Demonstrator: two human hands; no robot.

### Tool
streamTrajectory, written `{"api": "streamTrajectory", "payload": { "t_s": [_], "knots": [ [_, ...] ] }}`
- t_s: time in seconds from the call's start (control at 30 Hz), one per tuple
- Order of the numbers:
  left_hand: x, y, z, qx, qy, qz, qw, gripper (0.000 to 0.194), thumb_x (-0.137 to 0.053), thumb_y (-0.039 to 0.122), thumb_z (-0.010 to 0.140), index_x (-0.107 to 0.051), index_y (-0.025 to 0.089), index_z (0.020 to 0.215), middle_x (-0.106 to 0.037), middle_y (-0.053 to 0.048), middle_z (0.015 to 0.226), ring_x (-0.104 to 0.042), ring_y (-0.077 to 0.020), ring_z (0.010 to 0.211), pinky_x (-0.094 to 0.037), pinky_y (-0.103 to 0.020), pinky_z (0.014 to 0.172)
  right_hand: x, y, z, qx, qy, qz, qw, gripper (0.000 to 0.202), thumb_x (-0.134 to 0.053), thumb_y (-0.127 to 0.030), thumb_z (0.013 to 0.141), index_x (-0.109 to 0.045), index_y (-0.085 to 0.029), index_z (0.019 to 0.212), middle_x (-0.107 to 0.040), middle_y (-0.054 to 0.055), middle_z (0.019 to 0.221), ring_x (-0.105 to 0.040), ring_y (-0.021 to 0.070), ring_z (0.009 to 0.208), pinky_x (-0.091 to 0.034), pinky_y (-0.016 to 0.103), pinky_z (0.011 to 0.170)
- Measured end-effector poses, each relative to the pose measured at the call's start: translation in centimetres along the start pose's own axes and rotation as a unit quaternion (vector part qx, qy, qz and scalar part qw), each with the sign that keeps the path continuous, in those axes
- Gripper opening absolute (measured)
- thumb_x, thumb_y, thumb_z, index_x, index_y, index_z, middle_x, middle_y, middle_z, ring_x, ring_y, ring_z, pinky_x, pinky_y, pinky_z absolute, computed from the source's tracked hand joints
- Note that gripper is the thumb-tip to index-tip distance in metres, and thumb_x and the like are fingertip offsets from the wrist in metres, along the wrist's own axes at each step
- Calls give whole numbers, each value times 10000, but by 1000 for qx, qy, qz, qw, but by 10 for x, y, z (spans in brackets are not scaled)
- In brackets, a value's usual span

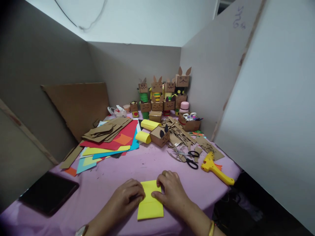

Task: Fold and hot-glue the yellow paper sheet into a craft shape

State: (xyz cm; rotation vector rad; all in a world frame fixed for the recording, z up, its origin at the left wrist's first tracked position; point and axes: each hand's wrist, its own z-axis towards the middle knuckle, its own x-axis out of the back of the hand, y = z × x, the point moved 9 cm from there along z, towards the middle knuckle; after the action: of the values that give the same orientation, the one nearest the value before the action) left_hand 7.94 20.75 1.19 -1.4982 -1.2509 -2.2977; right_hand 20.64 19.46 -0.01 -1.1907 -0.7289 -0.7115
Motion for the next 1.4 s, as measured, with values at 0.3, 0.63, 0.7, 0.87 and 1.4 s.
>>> {"api": "streamTrajectory", "payload": {
  "t_s": [0.3,0.63,0.7,0.87,1.4],
  "knots": [
    [-5,4,-5,-23,-10,43,999,190,-492,124,845,-650,193,763,-647,-42,829,-553,-187,812,-396,-287,712,-1,-1,0,8,3,-8,1000,177,-709,-280,712,-575,-195,790,-588,15,859,-504,198,855,-313,316,783],
    [1,-4,5,65,32,8,997,89,-575,136,678,-653,170,702,-644,-41,776,-576,-194,799,-417,-273,694,-3,2,3,-17,13,8,1000,198,-693,-276,667,-551,-194,778,-576,3,843,-508,185,839,-305,299,766],
    [0,-3,6,65,26,10,998,104,-572,136,661,-655,176,709,-645,-40,784,-570,-199,817,-411,-277,705,-4,2,4,-18,10,5,1000,221,-705,-282,641,-552,-197,775,-573,4,840,-506,192,840,-300,302,758],
    [-1,0,9,57,11,17,998,117,-564,144,659,-650,187,727,-641,-29,796,-555,-196,828,-397,-275,716,-5,3,5,-24,0,0,1000,247,-715,-317,620,-553,-204,768,-566,-5,821,-501,190,813,-289,300,736],
    [-1,-4,8,63,2,4,998,162,-553,150,648,-635,195,779,-623,-24,834,-535,-201,862,-387,-288,744,-5,4,5,-39,-35,33,998,277,-722,-289,575,-561,-202,784,-544,-5,835,-483,193,830,-288,308,753]
  ]
}}
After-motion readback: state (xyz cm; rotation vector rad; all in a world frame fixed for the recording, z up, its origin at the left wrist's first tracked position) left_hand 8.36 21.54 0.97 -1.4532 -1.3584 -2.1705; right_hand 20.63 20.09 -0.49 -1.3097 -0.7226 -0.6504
